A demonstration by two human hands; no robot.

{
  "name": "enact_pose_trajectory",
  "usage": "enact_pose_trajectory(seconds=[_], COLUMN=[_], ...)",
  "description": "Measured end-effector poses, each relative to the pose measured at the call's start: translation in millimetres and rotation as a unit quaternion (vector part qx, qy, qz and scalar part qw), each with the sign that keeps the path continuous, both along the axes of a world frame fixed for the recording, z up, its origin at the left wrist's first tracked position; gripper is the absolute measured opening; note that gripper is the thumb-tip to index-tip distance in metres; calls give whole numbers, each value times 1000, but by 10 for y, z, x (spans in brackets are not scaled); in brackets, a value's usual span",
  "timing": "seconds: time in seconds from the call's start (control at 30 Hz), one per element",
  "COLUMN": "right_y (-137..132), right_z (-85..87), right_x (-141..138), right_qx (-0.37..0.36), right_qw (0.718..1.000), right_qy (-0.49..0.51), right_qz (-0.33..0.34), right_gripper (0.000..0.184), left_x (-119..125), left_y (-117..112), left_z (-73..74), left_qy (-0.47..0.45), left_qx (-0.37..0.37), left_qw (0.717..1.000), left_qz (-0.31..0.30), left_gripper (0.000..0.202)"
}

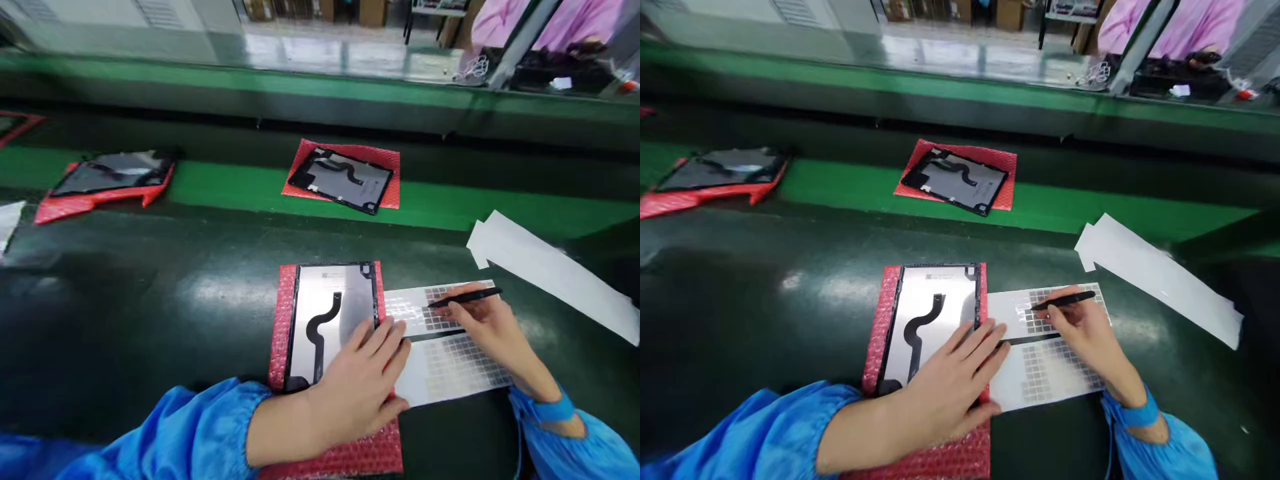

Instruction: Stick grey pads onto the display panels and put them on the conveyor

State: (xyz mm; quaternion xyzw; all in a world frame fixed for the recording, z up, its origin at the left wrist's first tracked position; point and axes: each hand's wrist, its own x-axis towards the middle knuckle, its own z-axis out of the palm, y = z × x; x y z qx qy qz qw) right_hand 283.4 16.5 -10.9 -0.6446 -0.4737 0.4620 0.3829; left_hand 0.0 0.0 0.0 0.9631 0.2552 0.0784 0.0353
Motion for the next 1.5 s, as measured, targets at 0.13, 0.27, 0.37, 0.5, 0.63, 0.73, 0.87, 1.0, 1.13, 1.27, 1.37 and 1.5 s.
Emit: enact_pose_trajectory(seconds=[0.13, 0.27, 0.37, 0.5, 0.63, 0.73, 0.87, 1.0, 1.13, 1.27, 1.37, 1.5], right_y=[38, 53, 41, 25, 37, 54, 54, 57, 69, 70, 68, 72], right_z=[45, 78, 111, 135, 113, 73, 23, 16, 35, 47, 47, 59], right_x=[-17, 12, -7, -241, -649, -864, -929, -908, -912, -920, -921, -917], right_qx=[-10, -19, -23, -10, -19, -23, -32, -32, -30, -33, -35, -40], right_qw=[1000, 999, 996, 990, 990, 989, 984, 982, 982, 983, 984, 986], right_qy=[10, 44, 78, 121, 130, 141, 168, 179, 181, 179, 174, 161], right_qz=[-1, -8, -35, -76, -51, -50, -44, -44, -42, -36, -36, -27], right_gripper=[45, 43, 41, 39, 42, 46, 45, 41, 37, 35, 35, 37], left_x=[26, 25, 15, -9, -62, -112, -161, -179, -179, -168, -162, -164], left_y=[-25, -32, -32, -47, -120, -169, -136, -66, -22, 20, 37, 41], left_z=[41, 45, 28, 67, 190, 239, 203, 173, 188, 197, 190, 168], left_qy=[-2, 8, 16, 11, -25, -15, 62, 68, 67, 75, 83, 79], left_qx=[-6, -10, -11, -19, -11, -32, -60, -84, -106, -126, -134, -137], left_qw=[1000, 1000, 1000, 1000, 999, 999, 992, 990, 988, 985, 984, 984], left_qz=[0, -7, -12, -19, -26, 17, 93, 94, 91, 89, 88, 87], left_gripper=[66, 69, 71, 70, 59, 56, 65, 69, 72, 73, 73, 74])
